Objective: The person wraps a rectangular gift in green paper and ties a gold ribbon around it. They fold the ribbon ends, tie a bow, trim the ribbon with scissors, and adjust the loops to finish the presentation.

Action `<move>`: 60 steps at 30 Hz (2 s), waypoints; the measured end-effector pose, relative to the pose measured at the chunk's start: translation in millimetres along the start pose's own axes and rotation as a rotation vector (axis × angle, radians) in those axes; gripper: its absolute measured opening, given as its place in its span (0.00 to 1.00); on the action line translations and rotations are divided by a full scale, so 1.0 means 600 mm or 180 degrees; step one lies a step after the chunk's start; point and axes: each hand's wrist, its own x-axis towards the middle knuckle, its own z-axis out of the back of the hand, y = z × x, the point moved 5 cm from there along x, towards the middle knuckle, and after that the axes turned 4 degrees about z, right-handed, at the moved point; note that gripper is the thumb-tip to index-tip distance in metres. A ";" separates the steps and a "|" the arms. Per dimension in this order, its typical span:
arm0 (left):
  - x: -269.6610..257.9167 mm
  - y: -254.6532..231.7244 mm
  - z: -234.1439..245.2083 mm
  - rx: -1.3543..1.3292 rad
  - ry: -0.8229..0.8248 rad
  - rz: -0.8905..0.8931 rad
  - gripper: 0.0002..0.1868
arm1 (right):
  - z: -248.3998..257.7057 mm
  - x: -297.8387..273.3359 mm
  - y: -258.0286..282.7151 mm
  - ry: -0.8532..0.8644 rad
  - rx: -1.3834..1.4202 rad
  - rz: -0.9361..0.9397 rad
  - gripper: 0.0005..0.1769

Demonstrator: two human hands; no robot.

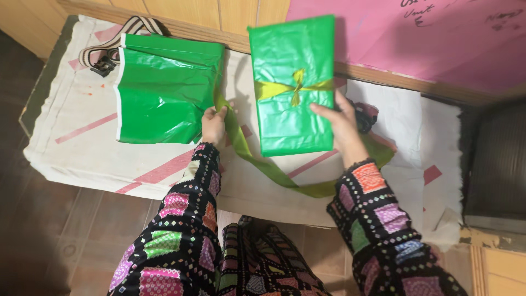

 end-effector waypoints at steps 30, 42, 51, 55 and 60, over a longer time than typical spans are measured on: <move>0.017 -0.117 0.018 0.2367 0.0055 -0.1397 0.10 | -0.009 -0.028 -0.207 0.1676 -0.1893 -0.1705 0.50; -0.120 -0.056 -0.027 0.3103 -0.0987 -0.1177 0.09 | 0.131 -0.079 -0.154 0.1856 -0.3009 -0.1504 0.41; -0.134 -0.059 0.016 0.3602 -0.0614 -0.1344 0.11 | 0.137 -0.145 -0.157 0.1848 -0.3175 0.0011 0.45; -0.121 -0.059 0.035 0.3210 -0.0782 -0.1579 0.14 | 0.129 -0.151 -0.180 0.1411 -0.3160 0.0460 0.38; -0.093 -0.024 0.074 0.2718 -0.1081 -0.0954 0.17 | 0.181 -0.141 -0.222 0.0374 -0.2590 0.0616 0.22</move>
